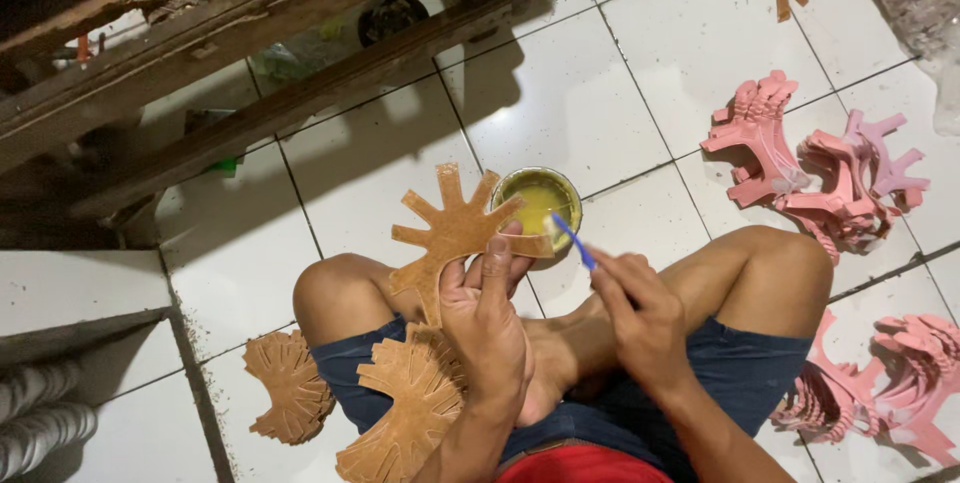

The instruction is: The person sits on the floor and applies glue with a toothbrush to flat wooden ornament pieces, dipping the brush into a bowl of glue and brushing it over each piece, then sets finished pieces aside on the floor.

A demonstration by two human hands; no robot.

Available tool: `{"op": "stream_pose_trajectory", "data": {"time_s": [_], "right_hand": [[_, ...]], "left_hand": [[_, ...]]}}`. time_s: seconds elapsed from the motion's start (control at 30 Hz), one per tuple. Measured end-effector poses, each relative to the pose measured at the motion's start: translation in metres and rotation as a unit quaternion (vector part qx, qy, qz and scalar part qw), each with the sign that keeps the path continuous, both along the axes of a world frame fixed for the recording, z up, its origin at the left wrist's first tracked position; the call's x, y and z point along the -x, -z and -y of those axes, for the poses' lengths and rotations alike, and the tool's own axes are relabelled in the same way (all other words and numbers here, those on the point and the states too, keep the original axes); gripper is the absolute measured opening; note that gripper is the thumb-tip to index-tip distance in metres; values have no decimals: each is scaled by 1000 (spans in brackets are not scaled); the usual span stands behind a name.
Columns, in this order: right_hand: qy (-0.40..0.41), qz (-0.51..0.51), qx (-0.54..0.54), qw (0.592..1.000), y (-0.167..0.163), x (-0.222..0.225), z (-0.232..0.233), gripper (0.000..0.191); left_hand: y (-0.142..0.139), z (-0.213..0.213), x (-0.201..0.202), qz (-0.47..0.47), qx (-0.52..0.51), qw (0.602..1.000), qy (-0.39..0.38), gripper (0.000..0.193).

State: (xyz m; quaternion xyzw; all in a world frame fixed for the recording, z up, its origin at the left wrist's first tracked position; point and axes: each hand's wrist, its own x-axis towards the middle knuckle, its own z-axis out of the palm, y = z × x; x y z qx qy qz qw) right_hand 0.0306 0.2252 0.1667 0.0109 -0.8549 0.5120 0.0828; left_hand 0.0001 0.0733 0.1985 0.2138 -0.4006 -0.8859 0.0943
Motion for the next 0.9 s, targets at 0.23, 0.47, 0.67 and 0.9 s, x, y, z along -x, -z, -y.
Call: {"op": "stream_pose_trajectory", "data": {"time_s": [0.23, 0.47, 0.67, 0.9], "right_hand": [[189, 101, 268, 939, 30, 13, -53, 35], [229, 68, 285, 928, 50, 10, -105, 41], [248, 79, 292, 920, 69, 1, -113, 39], [259, 112, 236, 930, 73, 8, -112, 38]], "left_hand": [[22, 16, 4, 35, 44, 998, 10, 26], [46, 18, 65, 5, 59, 994, 94, 15], [63, -8, 141, -87, 37, 985, 142, 15], [114, -19, 178, 112, 126, 961, 220, 35]]}}
